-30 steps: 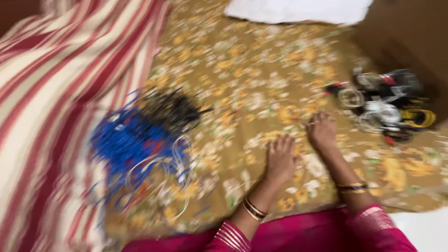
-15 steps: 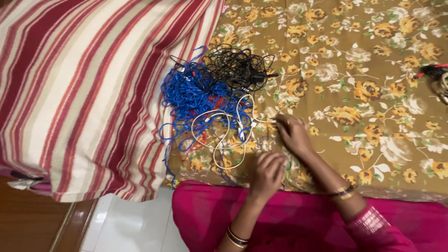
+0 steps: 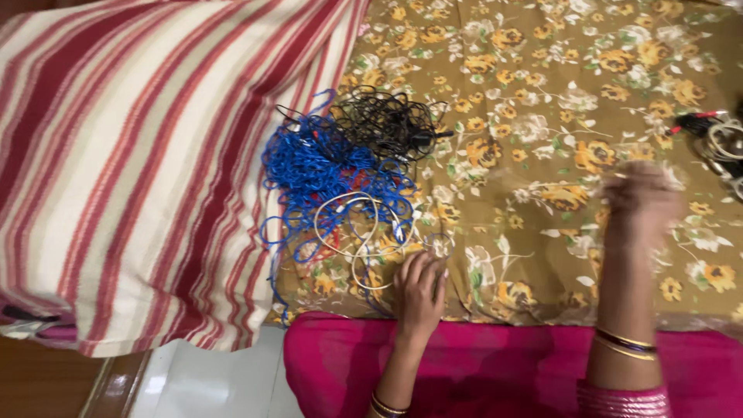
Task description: The person sits on a bed and organizes a large pile of tangled electrical cables. They pick up individual cables, untangle them, and coil them into neat bundles. The person handles white, black, blue, and yellow cables, placing the finished coils into a cardboard box to the right.
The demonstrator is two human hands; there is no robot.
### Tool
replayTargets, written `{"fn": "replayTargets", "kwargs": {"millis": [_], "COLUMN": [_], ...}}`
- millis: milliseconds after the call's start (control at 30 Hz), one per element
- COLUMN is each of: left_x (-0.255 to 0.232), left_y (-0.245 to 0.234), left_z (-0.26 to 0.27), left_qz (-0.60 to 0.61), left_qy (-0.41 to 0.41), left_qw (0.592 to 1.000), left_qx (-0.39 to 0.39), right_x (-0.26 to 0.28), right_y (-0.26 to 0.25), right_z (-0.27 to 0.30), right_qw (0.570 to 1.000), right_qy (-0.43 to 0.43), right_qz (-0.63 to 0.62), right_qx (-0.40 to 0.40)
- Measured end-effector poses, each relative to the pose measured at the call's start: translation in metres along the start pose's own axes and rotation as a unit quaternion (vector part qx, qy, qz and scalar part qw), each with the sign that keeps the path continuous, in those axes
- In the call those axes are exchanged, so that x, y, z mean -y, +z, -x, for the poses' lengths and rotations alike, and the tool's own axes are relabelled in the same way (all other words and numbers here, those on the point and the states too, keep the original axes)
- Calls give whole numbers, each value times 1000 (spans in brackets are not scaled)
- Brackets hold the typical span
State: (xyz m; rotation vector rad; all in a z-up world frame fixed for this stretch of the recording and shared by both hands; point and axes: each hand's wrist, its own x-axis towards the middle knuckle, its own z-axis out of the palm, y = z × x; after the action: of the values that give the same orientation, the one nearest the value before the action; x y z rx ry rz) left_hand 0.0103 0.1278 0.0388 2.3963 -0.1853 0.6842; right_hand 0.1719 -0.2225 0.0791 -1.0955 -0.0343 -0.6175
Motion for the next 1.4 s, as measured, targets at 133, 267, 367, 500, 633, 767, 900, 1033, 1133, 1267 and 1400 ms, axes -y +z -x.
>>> {"fn": "replayTargets", "kwargs": {"millis": [133,267,367,500,633,767,900,1033,1133,1267,1400], "left_x": [-30,-68,-86,-87,-64,-49,-42,-47,-51,-54,-56], "left_y": [-3,2,18,62,95,96,72,55,45,41,45], "left_z": [-17,-23,-24,-18,-3,-2,-9,-17,-27,-40,-36], "left_qz": [51,205,376,575,609,630,708,795,774,735,563], "left_qy": [28,50,-8,-142,-182,-216,-275,-253,-262,-262,-191], "left_qw": [998,977,916,777,746,708,597,492,545,617,801], "left_qx": [-16,32,138,214,199,234,258,247,187,100,77], "right_x": [72,73,58,33,20,40,53,36,26,39,78], "right_y": [-59,-38,-13,9,12,0,-7,6,18,25,40], "right_z": [4,43,92,152,179,155,145,150,185,199,190], "right_qw": [992,998,987,950,946,914,921,860,913,858,777], "right_qy": [-34,14,85,194,251,261,-8,-61,136,-26,-123], "right_qz": [-111,58,134,239,165,266,371,445,245,377,505], "right_qx": [-51,-34,-36,53,118,163,119,241,296,347,354]}}
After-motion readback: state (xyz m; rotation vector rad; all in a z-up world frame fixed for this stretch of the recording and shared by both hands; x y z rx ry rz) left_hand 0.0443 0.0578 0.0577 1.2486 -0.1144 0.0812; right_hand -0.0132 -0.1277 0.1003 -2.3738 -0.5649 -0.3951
